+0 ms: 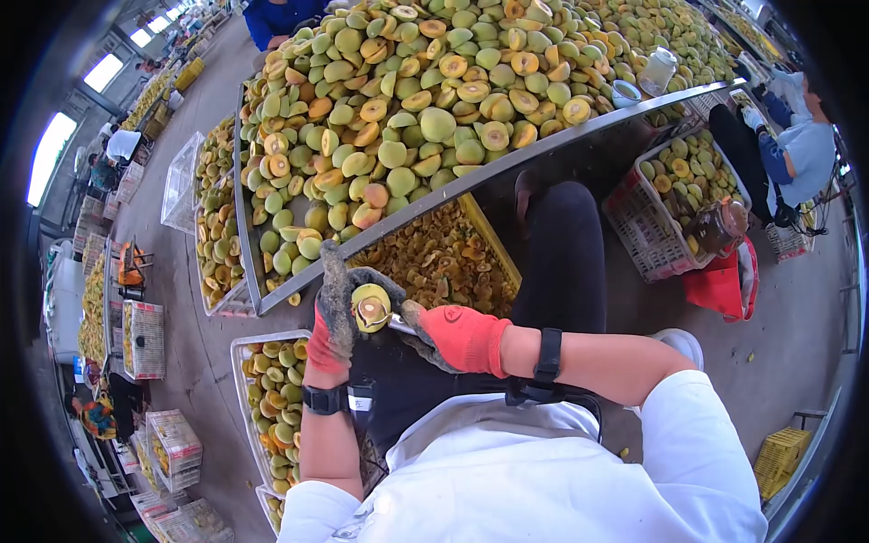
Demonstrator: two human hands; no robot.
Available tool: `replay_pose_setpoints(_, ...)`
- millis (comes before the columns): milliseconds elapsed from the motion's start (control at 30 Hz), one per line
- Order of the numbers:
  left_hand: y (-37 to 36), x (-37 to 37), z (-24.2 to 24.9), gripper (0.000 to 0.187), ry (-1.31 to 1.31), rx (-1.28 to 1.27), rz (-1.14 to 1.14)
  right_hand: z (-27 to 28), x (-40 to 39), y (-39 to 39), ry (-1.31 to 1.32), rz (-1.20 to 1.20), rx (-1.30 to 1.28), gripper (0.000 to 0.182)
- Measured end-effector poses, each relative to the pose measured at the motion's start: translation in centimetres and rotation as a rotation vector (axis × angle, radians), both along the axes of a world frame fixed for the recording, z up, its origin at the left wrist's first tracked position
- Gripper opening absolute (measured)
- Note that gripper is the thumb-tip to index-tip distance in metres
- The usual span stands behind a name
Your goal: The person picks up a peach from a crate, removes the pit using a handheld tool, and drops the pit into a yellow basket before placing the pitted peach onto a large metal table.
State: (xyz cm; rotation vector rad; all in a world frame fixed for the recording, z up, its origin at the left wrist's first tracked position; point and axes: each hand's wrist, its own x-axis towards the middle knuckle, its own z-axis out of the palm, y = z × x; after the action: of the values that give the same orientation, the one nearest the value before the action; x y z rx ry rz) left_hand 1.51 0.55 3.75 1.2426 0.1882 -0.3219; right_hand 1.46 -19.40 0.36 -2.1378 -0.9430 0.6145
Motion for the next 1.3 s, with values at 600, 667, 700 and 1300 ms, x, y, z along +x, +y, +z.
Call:
replay_pose_setpoints(600,-2.1,0.4,-2.3,0.062,-0.288,0.15,0.443,-1.4,-1.0,3.4,1.574,-0.497,0.885,0.036)
replay_pose_setpoints(667,-2.3,0.6,-2.8,0.066,-0.519,0.046,0.488,-1.3,-1.5,3.6,1.537,-0.416,0.871,0.037)
replay_pose_setpoints(700,-2.2,0.7,-2.5,0.068,-0.438,0.008,0.475,-0.9,-1.6,3.6,1.316,-0.386,0.814,0.029)
replay_pose_setpoints(1300,-1.4,1.7,-1.6,0.054,-0.359,0.36,0.324,-0.1,-0.9,2.8,1.692,-0.52,0.562,0.053)
